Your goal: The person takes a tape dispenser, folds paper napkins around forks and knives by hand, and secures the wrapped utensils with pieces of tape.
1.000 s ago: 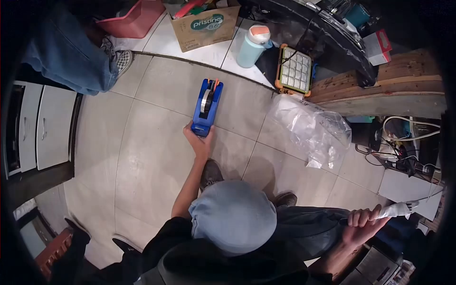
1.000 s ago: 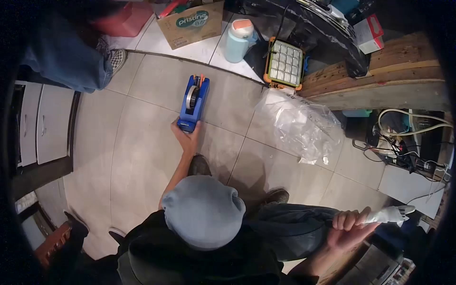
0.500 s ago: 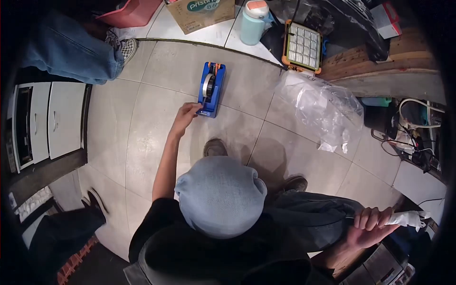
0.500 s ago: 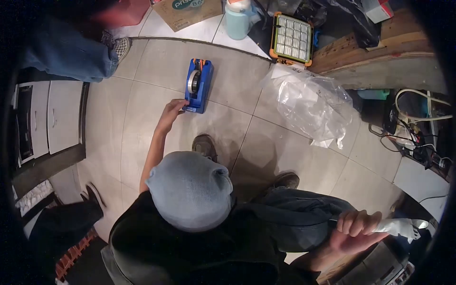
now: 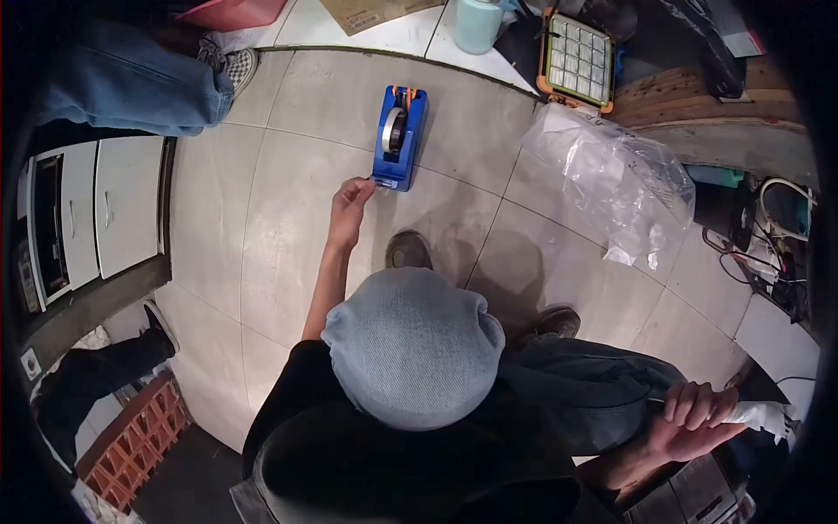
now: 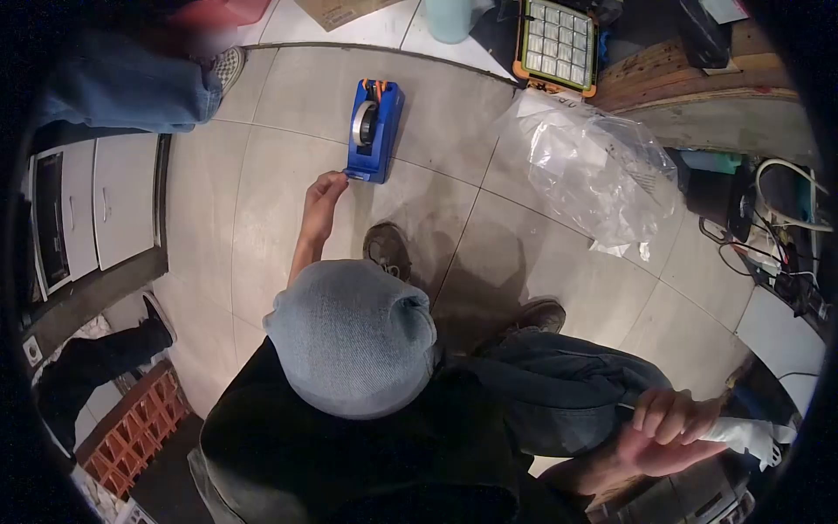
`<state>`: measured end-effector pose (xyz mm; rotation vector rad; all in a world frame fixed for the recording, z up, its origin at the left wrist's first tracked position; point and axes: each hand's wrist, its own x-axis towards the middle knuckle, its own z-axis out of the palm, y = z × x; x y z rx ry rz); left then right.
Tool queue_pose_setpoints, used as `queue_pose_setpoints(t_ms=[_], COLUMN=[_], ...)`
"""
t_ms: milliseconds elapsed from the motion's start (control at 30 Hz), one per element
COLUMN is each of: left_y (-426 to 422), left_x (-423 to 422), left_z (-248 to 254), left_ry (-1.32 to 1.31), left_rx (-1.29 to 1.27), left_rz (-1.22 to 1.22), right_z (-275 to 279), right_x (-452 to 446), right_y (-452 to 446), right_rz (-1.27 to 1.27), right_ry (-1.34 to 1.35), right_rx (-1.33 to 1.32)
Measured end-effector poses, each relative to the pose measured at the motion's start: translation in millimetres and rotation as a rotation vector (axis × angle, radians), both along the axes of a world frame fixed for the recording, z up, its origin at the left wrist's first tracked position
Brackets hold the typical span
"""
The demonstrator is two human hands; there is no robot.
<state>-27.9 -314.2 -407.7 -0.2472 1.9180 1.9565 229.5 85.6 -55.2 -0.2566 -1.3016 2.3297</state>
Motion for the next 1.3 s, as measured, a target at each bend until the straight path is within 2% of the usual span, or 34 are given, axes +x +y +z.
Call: queue_pose_setpoints(t_ms=[33, 300, 667, 900, 1067, 1167, 1267, 1300], left_y=[0, 8, 6, -3, -7, -7, -10, -8], left_x=[2, 15, 17, 8, 1, -4, 6, 4], left_z=[-5, -12, -32, -41, -37, -41, -84, -80], left_ry=[0.047, -0.059, -0.077, -0.061, -0.275, -0.34, -0.458, -0.442], left_rx=[-0.078, -0.053, 0.08, 0.12, 0.373, 0.357, 0.384, 0.393], left_rz=[-0.015, 0.031, 0.067, 0.006, 0.063, 0.101, 0.084, 0.072], right_z=[0, -2, -1, -2, 0, 1, 0, -1], right_x=[-1, -6, -6, -6, -6, -4, -2, -5], right_y=[-1, -4, -4, -3, -7, -8, -7, -7], right_rz=[-0.017, -0.037, 0.021, 0.027, 0.022, -0.021, 0.001, -0.006], right_ry=[-0.014, -0.032, -0.024, -0.003, 0.004, -0.023, -0.001, 0.017], right_rx=[0.009, 0.033, -0.005, -0.013, -0.011, -0.008, -0.007, 0.003])
